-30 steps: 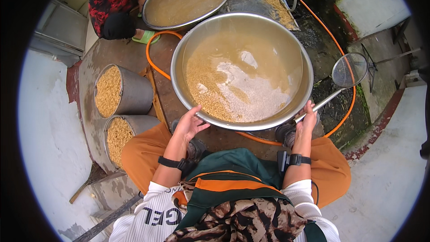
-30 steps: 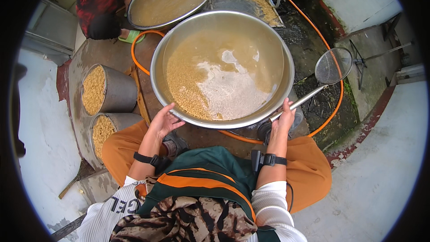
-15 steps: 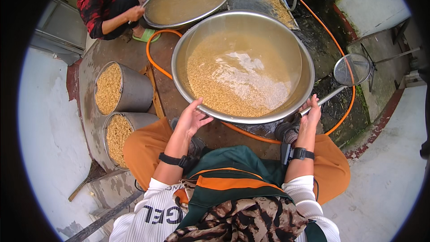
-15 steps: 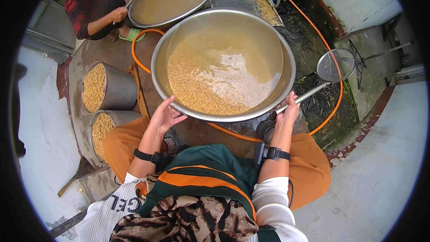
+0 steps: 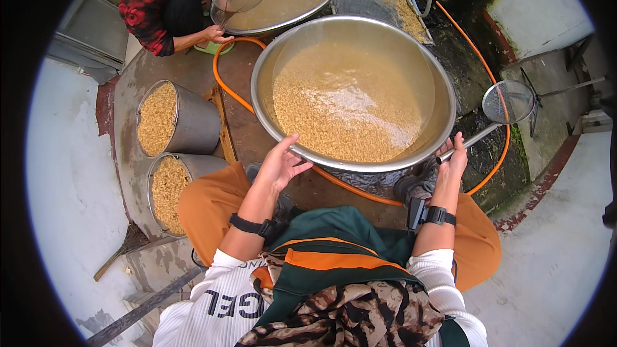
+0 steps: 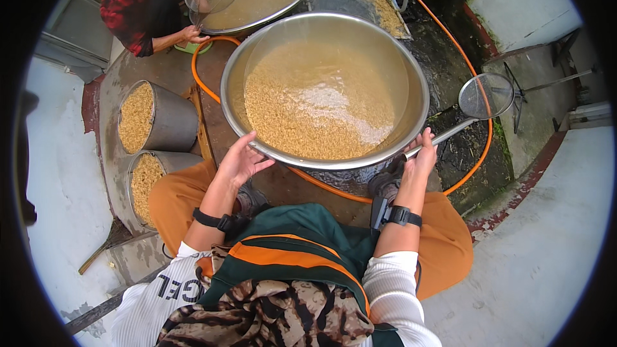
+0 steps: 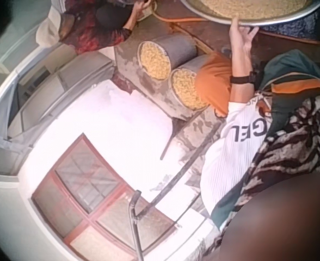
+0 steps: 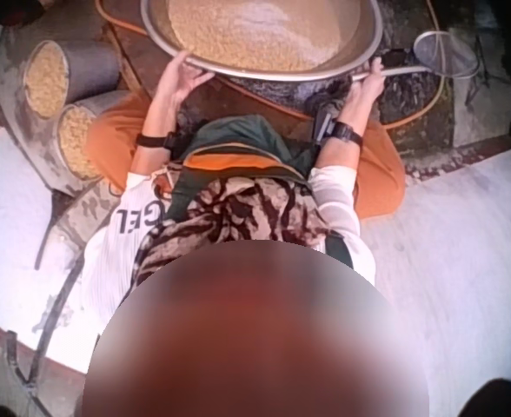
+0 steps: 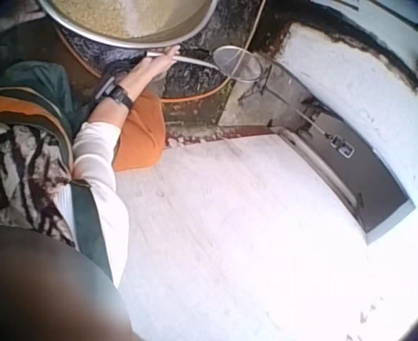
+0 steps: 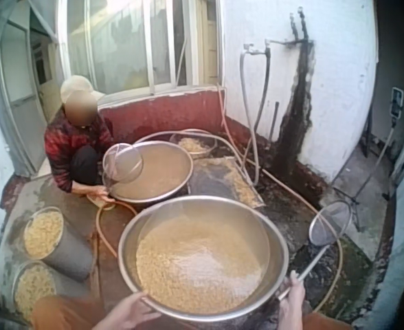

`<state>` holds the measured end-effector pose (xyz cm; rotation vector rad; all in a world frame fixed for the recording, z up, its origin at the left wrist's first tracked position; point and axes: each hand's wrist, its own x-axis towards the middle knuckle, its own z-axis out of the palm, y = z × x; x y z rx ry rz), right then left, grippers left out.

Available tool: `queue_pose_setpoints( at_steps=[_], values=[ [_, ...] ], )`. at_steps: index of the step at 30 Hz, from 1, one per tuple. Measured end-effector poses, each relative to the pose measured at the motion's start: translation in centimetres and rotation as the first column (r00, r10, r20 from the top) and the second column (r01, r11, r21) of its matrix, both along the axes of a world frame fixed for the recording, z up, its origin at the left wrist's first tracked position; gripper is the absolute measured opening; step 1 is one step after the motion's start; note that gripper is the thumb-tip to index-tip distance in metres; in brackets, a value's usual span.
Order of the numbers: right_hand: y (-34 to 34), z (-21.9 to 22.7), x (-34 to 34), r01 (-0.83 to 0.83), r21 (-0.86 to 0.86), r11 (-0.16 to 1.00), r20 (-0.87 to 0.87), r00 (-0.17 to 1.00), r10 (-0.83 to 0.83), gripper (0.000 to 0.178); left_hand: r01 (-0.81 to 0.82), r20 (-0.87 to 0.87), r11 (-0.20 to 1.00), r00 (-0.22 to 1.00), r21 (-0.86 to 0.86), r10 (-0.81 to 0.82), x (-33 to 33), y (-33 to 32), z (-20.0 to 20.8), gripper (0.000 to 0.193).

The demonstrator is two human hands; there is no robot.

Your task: The person scoops grains from a large basin of water using a mesh strainer and transfers them into metal buckets. They then add water from an orange hose into the basin and stir the grains with the strainer. Another person is also washing grains in a separate basin nearby.

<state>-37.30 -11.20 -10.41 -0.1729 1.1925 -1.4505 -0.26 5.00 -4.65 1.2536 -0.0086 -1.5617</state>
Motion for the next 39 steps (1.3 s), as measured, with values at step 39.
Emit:
queue_pose_setpoints(
  at_steps=[39],
  values=[
    [-7.3, 0.9, -5.5, -0.137, -0.101, 0.985, 0.033, 0.989, 0.141, 0.05, -0.01, -0.026, 0.991, 1.0, -0.136, 0.007, -6.4, -3.0, 6.0, 0.039]
  ],
)
